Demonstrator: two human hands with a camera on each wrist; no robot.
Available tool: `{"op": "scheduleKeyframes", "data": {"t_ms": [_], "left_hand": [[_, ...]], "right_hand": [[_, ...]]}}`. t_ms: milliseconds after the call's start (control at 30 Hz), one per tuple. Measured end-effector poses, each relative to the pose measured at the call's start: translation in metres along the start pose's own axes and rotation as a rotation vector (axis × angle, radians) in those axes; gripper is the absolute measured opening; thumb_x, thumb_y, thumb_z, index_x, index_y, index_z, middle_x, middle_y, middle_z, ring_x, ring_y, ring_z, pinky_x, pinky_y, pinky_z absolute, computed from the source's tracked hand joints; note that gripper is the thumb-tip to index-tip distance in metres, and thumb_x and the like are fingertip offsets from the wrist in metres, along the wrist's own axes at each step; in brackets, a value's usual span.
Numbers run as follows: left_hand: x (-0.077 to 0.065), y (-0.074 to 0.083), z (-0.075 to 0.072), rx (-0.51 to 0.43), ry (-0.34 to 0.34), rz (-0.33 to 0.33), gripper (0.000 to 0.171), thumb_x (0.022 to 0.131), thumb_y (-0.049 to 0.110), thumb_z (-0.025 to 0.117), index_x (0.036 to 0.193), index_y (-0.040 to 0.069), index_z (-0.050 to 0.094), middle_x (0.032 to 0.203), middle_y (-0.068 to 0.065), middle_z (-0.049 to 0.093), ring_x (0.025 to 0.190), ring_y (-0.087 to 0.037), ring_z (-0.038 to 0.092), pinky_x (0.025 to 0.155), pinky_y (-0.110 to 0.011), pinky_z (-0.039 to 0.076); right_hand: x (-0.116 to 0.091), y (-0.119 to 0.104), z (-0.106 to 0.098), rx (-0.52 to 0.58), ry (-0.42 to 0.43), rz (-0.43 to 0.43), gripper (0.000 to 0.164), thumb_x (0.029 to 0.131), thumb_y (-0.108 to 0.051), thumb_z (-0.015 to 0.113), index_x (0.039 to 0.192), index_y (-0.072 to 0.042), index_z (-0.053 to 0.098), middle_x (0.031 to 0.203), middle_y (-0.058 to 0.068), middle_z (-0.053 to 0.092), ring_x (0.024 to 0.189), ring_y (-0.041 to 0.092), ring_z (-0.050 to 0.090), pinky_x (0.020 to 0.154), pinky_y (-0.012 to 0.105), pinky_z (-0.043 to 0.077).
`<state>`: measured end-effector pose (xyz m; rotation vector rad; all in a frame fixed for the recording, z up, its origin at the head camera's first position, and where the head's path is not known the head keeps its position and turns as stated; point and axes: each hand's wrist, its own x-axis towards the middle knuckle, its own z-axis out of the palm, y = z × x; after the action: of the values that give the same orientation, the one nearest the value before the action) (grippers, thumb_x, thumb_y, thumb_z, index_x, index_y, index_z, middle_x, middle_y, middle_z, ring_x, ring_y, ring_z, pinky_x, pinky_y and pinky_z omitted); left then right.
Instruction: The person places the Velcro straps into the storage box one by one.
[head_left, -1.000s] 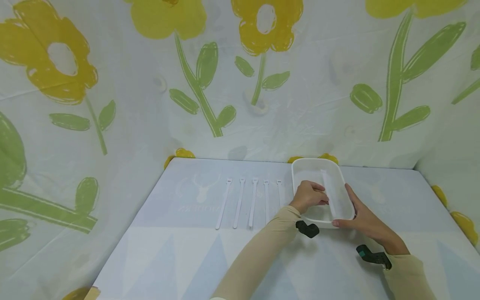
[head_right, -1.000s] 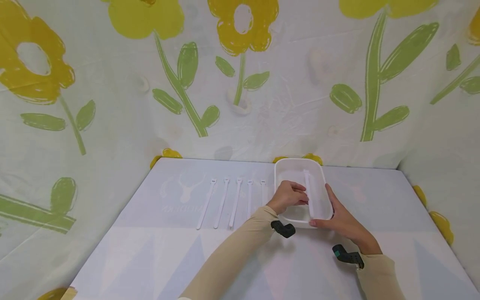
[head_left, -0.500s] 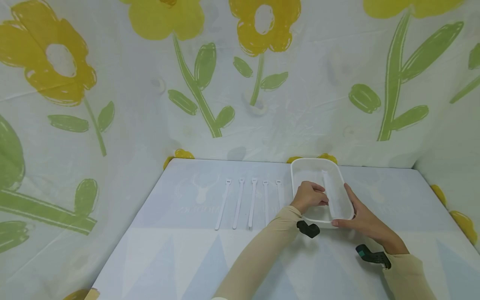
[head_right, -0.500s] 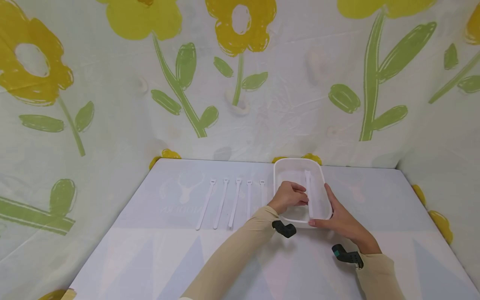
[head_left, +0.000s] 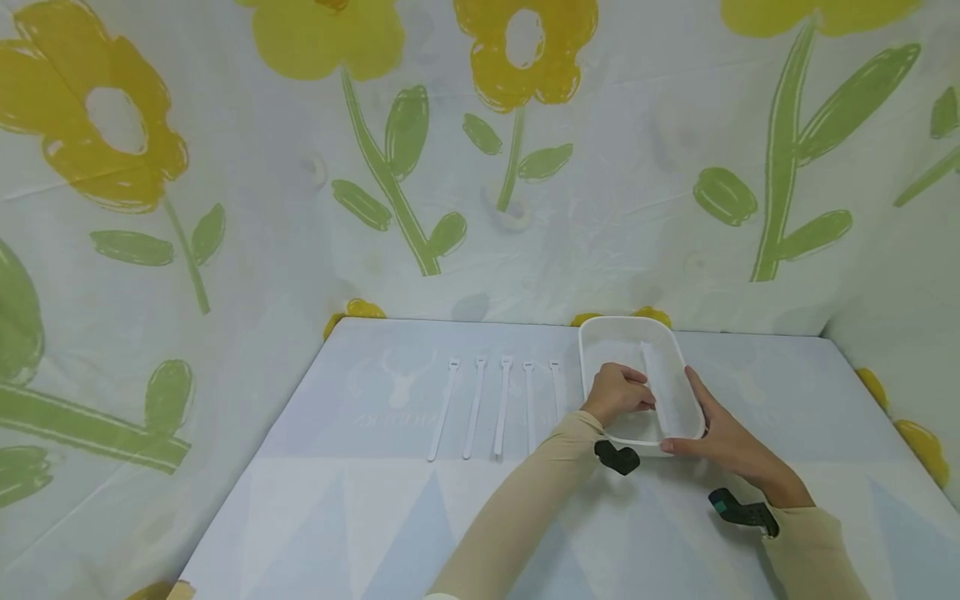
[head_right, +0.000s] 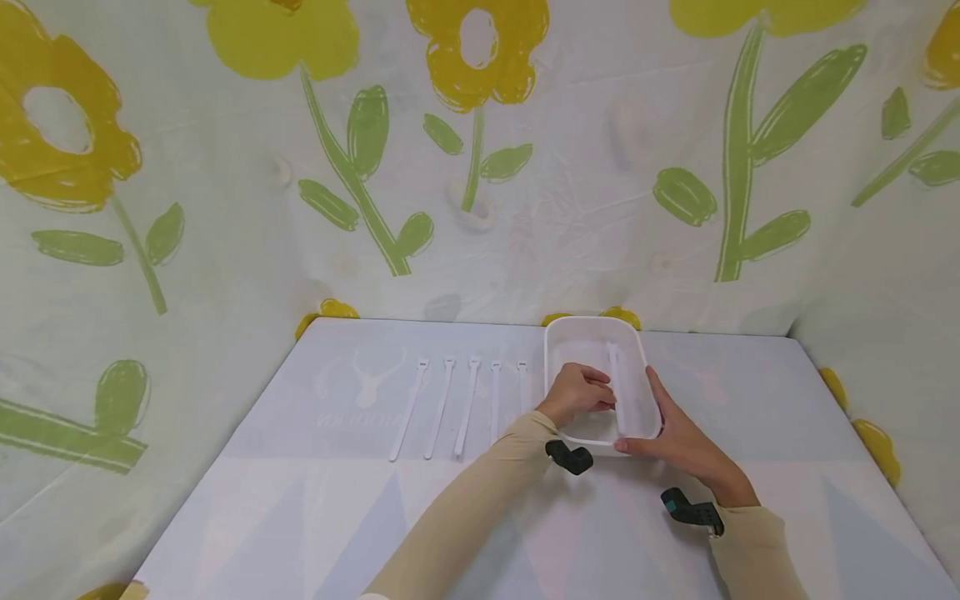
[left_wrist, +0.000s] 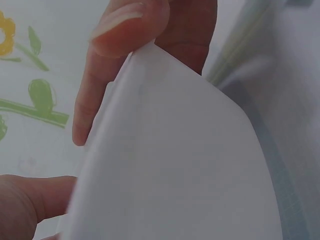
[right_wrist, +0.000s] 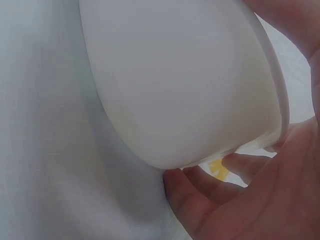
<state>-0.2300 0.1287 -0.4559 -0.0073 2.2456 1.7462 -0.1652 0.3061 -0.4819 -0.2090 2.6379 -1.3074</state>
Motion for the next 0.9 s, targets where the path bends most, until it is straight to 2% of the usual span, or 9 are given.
{"op": "scheduleKeyframes", "data": {"t_ms": [200, 400, 667, 900], "left_hand": [[0.0009, -0.0012, 0.0010, 0.019, 0.002, -0.007, 0.022, 0.083, -0.002, 0.080, 0.104, -0.002, 0.075, 0.078, -0.010, 0.076, 0.068, -0.016, 0.069, 0.076, -0.032, 0.065], [0.0012, -0.0019, 0.0022, 0.057, 0.009, -0.006, 0.023, 0.081, -0.002, 0.081, 0.104, 0.000, 0.076, 0.079, -0.009, 0.076, 0.067, -0.013, 0.067, 0.071, -0.026, 0.061], [-0.0006, -0.0042, 0.0025, 0.078, -0.015, 0.016, 0.024, 0.082, -0.002, 0.080, 0.106, 0.000, 0.076, 0.080, -0.009, 0.077, 0.067, -0.012, 0.069, 0.064, -0.020, 0.054], [0.0000, -0.0048, 0.0022, 0.073, -0.022, 0.031, 0.025, 0.083, 0.000, 0.080, 0.107, 0.000, 0.076, 0.080, -0.009, 0.078, 0.066, -0.012, 0.069, 0.066, -0.022, 0.059]], "right_hand": [[-0.0003, -0.0007, -0.0001, 0.013, 0.002, -0.012, 0.129, 0.086, -0.029, 0.083, 0.164, -0.015, -0.019, 0.167, 0.034, 0.007, 0.137, 0.057, 0.034, 0.105, 0.084, 0.038], [0.0003, 0.0008, 0.0000, 0.017, 0.001, -0.003, 0.130, 0.086, -0.031, 0.083, 0.164, -0.017, -0.020, 0.168, 0.034, 0.006, 0.139, 0.058, 0.031, 0.107, 0.085, 0.033], [0.0006, 0.0027, -0.0002, 0.027, 0.000, -0.008, 0.130, 0.086, -0.030, 0.083, 0.163, -0.017, -0.021, 0.169, 0.034, 0.005, 0.141, 0.058, 0.029, 0.107, 0.085, 0.033], [0.0000, 0.0023, -0.0006, 0.023, -0.001, -0.004, 0.130, 0.086, -0.031, 0.083, 0.163, -0.016, -0.021, 0.168, 0.035, 0.001, 0.143, 0.061, 0.026, 0.107, 0.084, 0.034]]}}
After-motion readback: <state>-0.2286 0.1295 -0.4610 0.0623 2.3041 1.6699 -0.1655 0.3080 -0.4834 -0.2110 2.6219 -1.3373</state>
